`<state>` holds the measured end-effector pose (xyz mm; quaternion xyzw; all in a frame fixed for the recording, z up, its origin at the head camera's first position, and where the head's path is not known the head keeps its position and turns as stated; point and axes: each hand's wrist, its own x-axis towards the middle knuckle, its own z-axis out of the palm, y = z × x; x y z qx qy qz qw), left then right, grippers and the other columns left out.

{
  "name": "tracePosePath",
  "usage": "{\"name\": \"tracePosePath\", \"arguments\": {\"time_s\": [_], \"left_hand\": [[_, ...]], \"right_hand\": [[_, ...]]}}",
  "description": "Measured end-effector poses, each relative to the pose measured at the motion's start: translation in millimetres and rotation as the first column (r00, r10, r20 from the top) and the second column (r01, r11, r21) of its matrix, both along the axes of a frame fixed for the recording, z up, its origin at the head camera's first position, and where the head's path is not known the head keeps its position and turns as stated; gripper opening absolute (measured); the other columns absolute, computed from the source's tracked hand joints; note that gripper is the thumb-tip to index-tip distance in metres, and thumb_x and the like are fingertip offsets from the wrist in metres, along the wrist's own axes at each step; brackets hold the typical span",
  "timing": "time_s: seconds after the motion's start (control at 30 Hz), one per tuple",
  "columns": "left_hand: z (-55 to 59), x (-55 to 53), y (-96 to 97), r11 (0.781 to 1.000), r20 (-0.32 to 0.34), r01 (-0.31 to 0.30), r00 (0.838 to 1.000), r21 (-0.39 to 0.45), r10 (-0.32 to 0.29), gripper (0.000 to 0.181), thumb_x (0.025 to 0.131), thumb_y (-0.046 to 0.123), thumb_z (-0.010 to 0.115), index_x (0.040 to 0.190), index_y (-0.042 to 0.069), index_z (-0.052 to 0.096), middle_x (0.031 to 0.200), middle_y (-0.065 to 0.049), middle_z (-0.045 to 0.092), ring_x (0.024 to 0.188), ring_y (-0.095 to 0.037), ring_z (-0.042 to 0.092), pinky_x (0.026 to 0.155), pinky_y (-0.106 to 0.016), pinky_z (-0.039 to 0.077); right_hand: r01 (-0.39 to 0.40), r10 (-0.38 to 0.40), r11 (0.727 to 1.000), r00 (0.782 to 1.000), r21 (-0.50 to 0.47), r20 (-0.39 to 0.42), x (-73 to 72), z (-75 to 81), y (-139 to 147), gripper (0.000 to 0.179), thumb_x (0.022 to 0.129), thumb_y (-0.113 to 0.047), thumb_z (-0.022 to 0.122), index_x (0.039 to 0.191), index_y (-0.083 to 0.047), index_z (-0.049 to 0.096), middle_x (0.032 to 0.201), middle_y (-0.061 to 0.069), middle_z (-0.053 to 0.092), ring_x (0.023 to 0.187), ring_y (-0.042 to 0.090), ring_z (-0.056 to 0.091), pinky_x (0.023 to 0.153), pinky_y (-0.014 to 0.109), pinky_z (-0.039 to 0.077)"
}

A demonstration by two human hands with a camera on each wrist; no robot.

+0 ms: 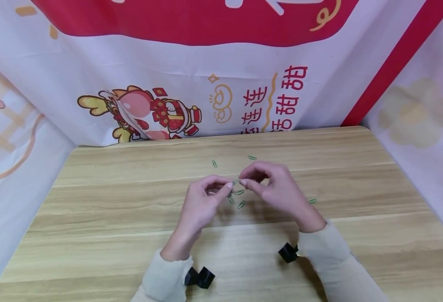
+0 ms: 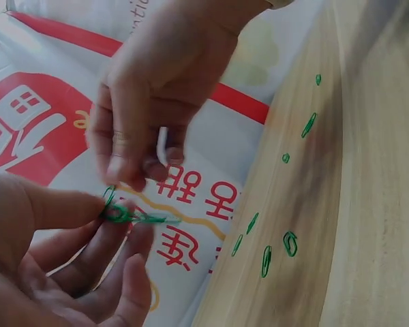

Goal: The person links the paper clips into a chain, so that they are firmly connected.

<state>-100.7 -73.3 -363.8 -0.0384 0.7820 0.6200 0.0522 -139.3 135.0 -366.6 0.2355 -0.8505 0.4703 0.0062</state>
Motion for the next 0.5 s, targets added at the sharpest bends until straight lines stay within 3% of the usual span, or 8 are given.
{"name": "tracePosePath", "arguments": {"time_s": [0.13, 0.3, 0.4, 0.5], "left_hand": [[1.4, -1.1, -3.6, 0.993, 0.031, -0.074, 0.997, 0.092, 0.072, 0.013, 0.101, 0.013, 0.076, 0.113, 0.013, 0.08, 0.104, -0.009, 0.081, 0.092, -0.018, 0.071, 0.077, -0.026, 0.058], [2.9, -1.8, -5.3, 0.978, 0.055, -0.113, 0.993, 0.174, 0.105, 0.016, 0.1, 0.011, 0.075, 0.116, 0.011, 0.079, 0.11, -0.014, 0.081, 0.092, -0.016, 0.072, 0.076, -0.024, 0.059], [4.5, -1.8, -4.9, 0.971, 0.059, -0.122, 0.992, 0.205, 0.112, 0.016, 0.1, 0.011, 0.075, 0.116, 0.011, 0.078, 0.107, -0.013, 0.081, 0.092, -0.019, 0.074, 0.073, -0.023, 0.059], [5.8, -2.1, -4.8, 0.966, 0.059, -0.118, 0.992, 0.231, 0.107, 0.016, 0.1, 0.009, 0.075, 0.116, 0.009, 0.078, 0.107, -0.014, 0.081, 0.092, -0.02, 0.075, 0.072, -0.023, 0.058]], "right_hand": [[-0.063, 0.055, 0.989, 0.996, 0.136, 0.065, -7.1, -12.4, 3, 0.015, 0.095, -0.001, 0.077, 0.103, -0.014, 0.08, 0.098, 0.001, 0.078, 0.088, 0.013, 0.068, 0.08, 0.036, 0.062], [-0.145, 0.12, 0.913, 0.989, 0.382, 0.091, -10.9, -30.1, -4, 0.016, 0.091, -0.002, 0.08, 0.102, -0.015, 0.081, 0.099, -0.002, 0.076, 0.09, 0.011, 0.066, 0.085, 0.036, 0.059], [-0.138, 0.105, 0.883, 0.99, 0.448, 0.099, -11.1, -36.0, -7, 0.016, 0.091, -0.006, 0.082, 0.102, -0.017, 0.08, 0.101, -0.005, 0.074, 0.09, 0.012, 0.065, 0.085, 0.036, 0.058], [-0.135, 0.095, 0.882, 0.989, 0.452, 0.111, -10.2, -37.6, -9, 0.014, 0.092, -0.008, 0.083, 0.102, -0.017, 0.08, 0.102, -0.004, 0.073, 0.089, 0.012, 0.064, 0.083, 0.035, 0.057]]}}
